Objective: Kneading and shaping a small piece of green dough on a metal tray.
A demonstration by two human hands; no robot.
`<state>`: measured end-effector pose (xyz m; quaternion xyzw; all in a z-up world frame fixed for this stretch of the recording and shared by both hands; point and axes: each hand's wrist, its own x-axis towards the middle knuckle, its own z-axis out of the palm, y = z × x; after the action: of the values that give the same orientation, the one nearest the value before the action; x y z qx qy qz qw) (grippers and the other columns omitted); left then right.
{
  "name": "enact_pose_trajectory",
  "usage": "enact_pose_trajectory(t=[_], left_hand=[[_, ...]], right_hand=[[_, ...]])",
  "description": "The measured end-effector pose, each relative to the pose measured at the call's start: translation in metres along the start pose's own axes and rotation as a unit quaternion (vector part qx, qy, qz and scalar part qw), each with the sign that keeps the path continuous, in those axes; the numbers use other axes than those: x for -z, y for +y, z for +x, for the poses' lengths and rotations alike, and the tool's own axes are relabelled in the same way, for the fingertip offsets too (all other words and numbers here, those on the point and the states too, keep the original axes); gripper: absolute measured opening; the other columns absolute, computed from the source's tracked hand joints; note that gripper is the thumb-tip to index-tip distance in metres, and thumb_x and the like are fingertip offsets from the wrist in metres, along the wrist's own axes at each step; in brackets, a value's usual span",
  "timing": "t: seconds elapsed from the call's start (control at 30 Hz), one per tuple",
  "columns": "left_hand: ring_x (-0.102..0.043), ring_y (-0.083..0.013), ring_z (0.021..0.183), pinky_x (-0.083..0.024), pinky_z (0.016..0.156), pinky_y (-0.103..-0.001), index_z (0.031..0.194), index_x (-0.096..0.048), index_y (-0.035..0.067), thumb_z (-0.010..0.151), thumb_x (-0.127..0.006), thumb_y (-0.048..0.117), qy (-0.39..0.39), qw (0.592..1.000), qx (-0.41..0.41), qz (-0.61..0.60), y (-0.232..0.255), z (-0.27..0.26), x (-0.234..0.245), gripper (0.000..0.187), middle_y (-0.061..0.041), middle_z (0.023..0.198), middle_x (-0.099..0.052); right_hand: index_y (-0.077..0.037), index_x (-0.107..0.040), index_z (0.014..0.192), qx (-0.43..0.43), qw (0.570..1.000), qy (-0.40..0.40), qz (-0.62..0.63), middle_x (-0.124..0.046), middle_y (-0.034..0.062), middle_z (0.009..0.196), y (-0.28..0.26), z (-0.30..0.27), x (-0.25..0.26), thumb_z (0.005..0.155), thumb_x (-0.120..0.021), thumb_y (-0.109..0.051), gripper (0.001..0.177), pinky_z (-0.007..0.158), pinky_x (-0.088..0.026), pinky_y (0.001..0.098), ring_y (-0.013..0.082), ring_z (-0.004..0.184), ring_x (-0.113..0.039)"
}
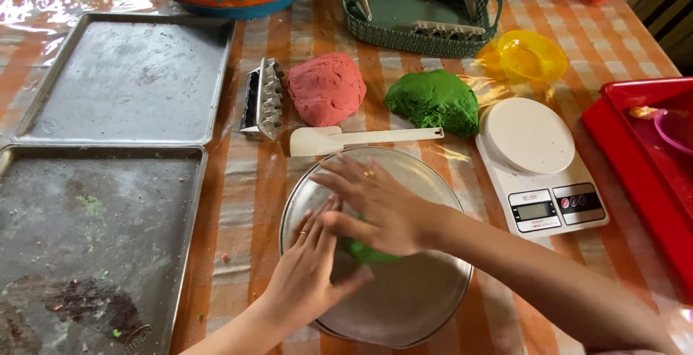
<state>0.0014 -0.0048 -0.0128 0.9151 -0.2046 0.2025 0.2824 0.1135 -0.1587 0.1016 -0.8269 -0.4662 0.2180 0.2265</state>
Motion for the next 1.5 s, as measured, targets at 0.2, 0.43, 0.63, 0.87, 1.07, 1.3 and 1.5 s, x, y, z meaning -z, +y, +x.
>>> enact_pose_trajectory(t=[0.2,0.43,0.63,0.87,1.07,1.3,1.5], left_hand=[[-0.015,-0.0350,0.159,-0.014,0.129,-0.049,0.164,-0.013,0.001,0.097,-0.052,0.069,-0.057,0.995,-0.006,0.086,-0.015,-0.013,-0.025,0.103,-0.021,0.171,-0.016],[-0.023,-0.0375,0.158,-0.019,0.127,-0.046,0.159,0.000,-0.010,0.053,-0.090,0.083,-0.054,0.998,0.037,-0.017,0.001,0.004,0.003,0.167,-0.029,0.169,-0.017],[-0.025,-0.0405,0.156,-0.020,0.126,-0.048,0.158,-0.002,-0.012,0.044,-0.100,0.082,-0.069,0.996,0.047,0.008,0.000,0.003,-0.001,0.178,-0.030,0.169,-0.016],[-0.013,-0.0361,0.158,-0.012,0.128,-0.050,0.160,-0.014,-0.003,0.073,-0.071,0.070,-0.077,0.997,0.020,0.006,-0.006,0.004,0.000,0.127,-0.026,0.168,-0.015],[-0.017,-0.0367,0.158,-0.015,0.125,-0.047,0.159,0.012,-0.006,0.053,-0.092,0.083,-0.110,0.992,0.064,-0.021,-0.001,0.005,0.006,0.173,-0.028,0.171,-0.007],[-0.025,-0.0376,0.156,-0.021,0.124,-0.046,0.160,0.003,-0.008,0.048,-0.097,0.081,-0.093,0.993,0.067,-0.014,-0.003,0.003,0.001,0.174,-0.031,0.168,-0.016],[-0.033,-0.0420,0.151,-0.020,0.125,-0.051,0.150,-0.036,-0.009,0.045,-0.093,0.087,-0.048,0.998,0.043,0.012,-0.007,-0.002,-0.005,0.153,-0.031,0.159,-0.036]], right_hand=[[-0.003,-0.047,0.148,0.274,0.951,0.088,-0.114,-0.052,0.0276,0.150,-0.023,-0.027,-0.026,0.109,-0.030,-0.045,0.060,0.123,-0.007,0.0707,0.0457,0.152,-0.032],[-0.005,-0.058,0.141,0.106,0.976,0.063,0.177,-0.060,0.0154,0.149,0.051,-0.051,-0.007,0.108,-0.025,-0.048,0.063,0.124,-0.010,0.0558,0.0327,0.148,-0.046],[-0.006,-0.017,0.162,0.009,0.989,0.135,-0.065,-0.015,0.0161,0.171,0.076,0.006,-0.010,0.107,-0.038,-0.030,0.063,0.127,-0.001,0.0472,0.0269,0.159,-0.008],[0.008,-0.022,0.157,0.188,0.970,0.115,-0.100,-0.039,0.0305,0.159,-0.014,-0.025,-0.038,0.105,-0.027,-0.048,0.076,0.121,-0.017,0.0647,0.0463,0.154,-0.025],[-0.010,-0.058,0.143,0.200,0.971,0.126,-0.034,-0.061,0.0159,0.143,0.035,-0.085,-0.020,0.105,-0.052,-0.038,0.047,0.104,-0.050,0.0478,0.0365,0.131,-0.061],[-0.024,-0.061,0.134,0.071,0.958,0.078,-0.266,-0.045,0.0095,0.158,0.107,-0.011,0.019,0.106,-0.025,-0.053,0.054,0.110,-0.021,0.0689,0.0436,0.148,-0.030],[-0.022,-0.065,0.130,0.179,0.966,0.155,-0.100,-0.058,0.0125,0.144,0.035,0.006,-0.031,0.096,-0.051,-0.056,0.050,0.114,-0.013,0.0757,0.0433,0.151,-0.032]])
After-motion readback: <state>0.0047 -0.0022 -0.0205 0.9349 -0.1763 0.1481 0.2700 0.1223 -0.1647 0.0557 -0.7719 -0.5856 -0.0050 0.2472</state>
